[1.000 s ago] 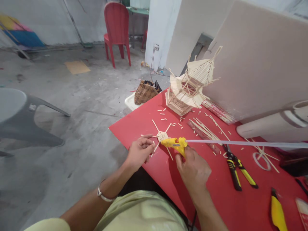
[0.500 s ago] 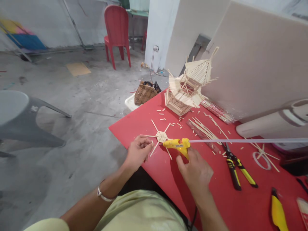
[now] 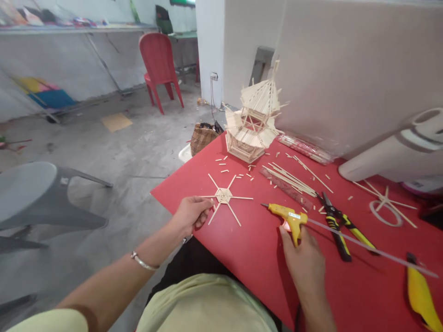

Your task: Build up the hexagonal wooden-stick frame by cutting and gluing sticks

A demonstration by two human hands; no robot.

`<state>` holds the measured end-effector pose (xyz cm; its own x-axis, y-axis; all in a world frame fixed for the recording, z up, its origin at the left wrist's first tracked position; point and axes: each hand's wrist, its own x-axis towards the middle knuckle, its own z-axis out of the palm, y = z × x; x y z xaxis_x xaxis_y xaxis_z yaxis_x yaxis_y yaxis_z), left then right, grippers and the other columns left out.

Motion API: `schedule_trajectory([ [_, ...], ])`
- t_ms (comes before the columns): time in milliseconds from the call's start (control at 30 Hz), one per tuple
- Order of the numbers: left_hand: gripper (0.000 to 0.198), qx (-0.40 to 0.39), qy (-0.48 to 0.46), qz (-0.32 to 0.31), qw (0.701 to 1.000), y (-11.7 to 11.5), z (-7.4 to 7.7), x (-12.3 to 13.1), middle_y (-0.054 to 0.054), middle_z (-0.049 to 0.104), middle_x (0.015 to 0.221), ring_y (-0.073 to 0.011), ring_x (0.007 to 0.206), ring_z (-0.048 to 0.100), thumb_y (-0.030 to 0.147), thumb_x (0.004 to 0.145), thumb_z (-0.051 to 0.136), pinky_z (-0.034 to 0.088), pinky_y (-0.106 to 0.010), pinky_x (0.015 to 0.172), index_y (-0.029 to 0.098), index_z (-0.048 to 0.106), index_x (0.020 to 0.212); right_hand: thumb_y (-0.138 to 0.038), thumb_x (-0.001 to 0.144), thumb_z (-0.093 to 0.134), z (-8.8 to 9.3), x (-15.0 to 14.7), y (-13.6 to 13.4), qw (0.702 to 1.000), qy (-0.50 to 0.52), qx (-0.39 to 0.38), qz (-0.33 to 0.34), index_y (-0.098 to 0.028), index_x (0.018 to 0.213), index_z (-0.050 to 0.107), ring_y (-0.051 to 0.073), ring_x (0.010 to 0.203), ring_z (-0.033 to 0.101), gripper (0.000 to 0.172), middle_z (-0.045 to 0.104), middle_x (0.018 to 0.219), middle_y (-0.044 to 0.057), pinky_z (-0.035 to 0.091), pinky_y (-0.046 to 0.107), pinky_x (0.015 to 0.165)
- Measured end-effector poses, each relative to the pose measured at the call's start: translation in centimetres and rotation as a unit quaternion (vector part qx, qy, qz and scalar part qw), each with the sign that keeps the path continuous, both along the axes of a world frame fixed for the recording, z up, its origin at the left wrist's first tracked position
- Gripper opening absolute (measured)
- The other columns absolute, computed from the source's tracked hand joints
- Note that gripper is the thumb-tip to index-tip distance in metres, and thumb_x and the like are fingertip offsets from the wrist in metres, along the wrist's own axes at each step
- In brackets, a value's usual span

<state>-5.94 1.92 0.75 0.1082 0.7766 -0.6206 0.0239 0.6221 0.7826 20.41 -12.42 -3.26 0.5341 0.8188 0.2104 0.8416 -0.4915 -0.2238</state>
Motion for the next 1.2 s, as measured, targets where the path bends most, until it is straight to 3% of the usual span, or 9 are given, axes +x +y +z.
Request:
schedule_trajectory([
  [100,0.026,-0.016,0.017,0.002,1.0,0.3,0.0,0.2,0.005,0.046,0.042,-0.0047,0.032,0.036,0.029,0.065,0.074,0.02,-0.017,0.029,0.016,0.054,0.056,-0.059,0.094,0.044,1.8,0.3,-0.2,0.993,-0.113,-0.025,0.003,-0.011,0.104,0.066,0.025,0.069,0.057,0.053,0.065,0.08,0.013,0.028,0.03,0.057],
  [167,0.024,-0.021,0.018,0.006,1.0,0.5,-0.2,0.2,0.005,0.048,0.044,-0.0046,0.032,0.036,0.029,0.065,0.074,0.02,-0.018,0.029,0.015,0.056,0.058,-0.055,0.094,0.049,3.4,-0.2,0.0,0.985,-0.166,0.016,0.034,-0.012,0.104,0.068,0.024,0.07,0.055,0.049,0.066,0.079,0.012,0.028,0.032,0.059],
  [300,0.022,-0.023,0.025,0.014,0.999,0.7,-0.6,0.3,0.004,0.05,0.045,-0.0048,0.031,0.036,0.027,0.064,0.073,0.02,-0.018,0.029,0.015,0.056,0.058,-0.037,0.095,0.054,4.9,-3.1,2.3,0.96,-0.084,0.103,0.247,-0.02,0.102,0.07,0.021,0.083,0.058,0.025,0.07,0.091,0.007,0.034,0.033,0.074],
  [433,0.024,-0.009,0.048,0.028,0.998,0.3,-0.8,0.6,0.005,0.049,0.043,-0.0052,0.029,0.036,0.028,0.066,0.072,0.021,-0.019,0.029,0.016,0.053,0.058,-0.03,0.095,0.054,2.9,-6.3,5.5,0.928,-0.017,0.073,0.365,-0.023,0.105,0.07,0.019,0.085,0.057,0.02,0.068,0.091,0.005,0.031,0.033,0.074],
  [633,0.024,0.065,0.215,-0.031,0.974,0.2,-0.4,1.3,0.005,0.05,0.039,-0.0088,0.027,0.041,0.034,0.073,0.071,0.027,-0.02,0.031,0.017,0.057,0.062,-0.028,0.095,0.053,-0.4,-7.3,6.2,0.914,0.025,0.087,0.395,-0.02,0.11,0.068,0.018,0.083,0.053,0.023,0.064,0.087,0.006,0.033,0.031,0.073],
  [833,0.024,0.158,0.396,-0.17,0.888,1.3,0.9,1.5,0.003,0.054,0.04,-0.0103,0.038,0.051,0.025,0.073,0.067,0.034,-0.02,0.044,0.018,0.058,0.052,-0.022,0.095,0.053,-0.3,-7.0,6.1,0.909,0.047,0.121,0.397,-0.02,0.094,0.072,0.016,0.078,0.051,0.019,0.063,0.082,0.004,0.033,0.029,0.068],
  [933,0.026,0.184,0.478,-0.239,0.825,1.5,1.6,1.7,0.001,0.055,0.044,-0.0123,0.045,0.051,0.022,0.073,0.061,0.03,-0.022,0.047,0.018,0.057,0.048,-0.025,0.093,0.056,-0.1,-6.9,6.1,0.9,0.064,0.118,0.415,-0.022,0.098,0.072,0.017,0.079,0.05,0.017,0.062,0.084,0.004,0.033,0.03,0.068],
  [1033,0.017,0.222,0.556,-0.289,0.747,1.5,1.9,1.8,-0.003,0.063,0.062,-0.0146,0.058,0.054,0.022,0.072,0.061,0.028,-0.024,0.051,0.019,0.062,0.056,-0.028,0.092,0.057,-0.1,-6.8,6.0,0.892,0.078,0.11,0.432,-0.022,0.104,0.071,0.017,0.08,0.05,0.018,0.062,0.086,0.004,0.034,0.03,0.068],
  [1200,0.017,0.25,0.609,-0.331,0.676,1.6,2.0,1.8,-0.009,0.069,0.088,-0.0188,0.075,0.062,0.023,0.08,0.055,0.038,-0.026,0.062,0.017,0.071,0.076,-0.027,0.093,0.056,-0.3,-6.7,6.0,0.889,0.083,0.104,0.438,-0.022,0.107,0.07,0.018,0.081,0.05,0.021,0.062,0.087,0.005,0.034,0.031,0.068],
])
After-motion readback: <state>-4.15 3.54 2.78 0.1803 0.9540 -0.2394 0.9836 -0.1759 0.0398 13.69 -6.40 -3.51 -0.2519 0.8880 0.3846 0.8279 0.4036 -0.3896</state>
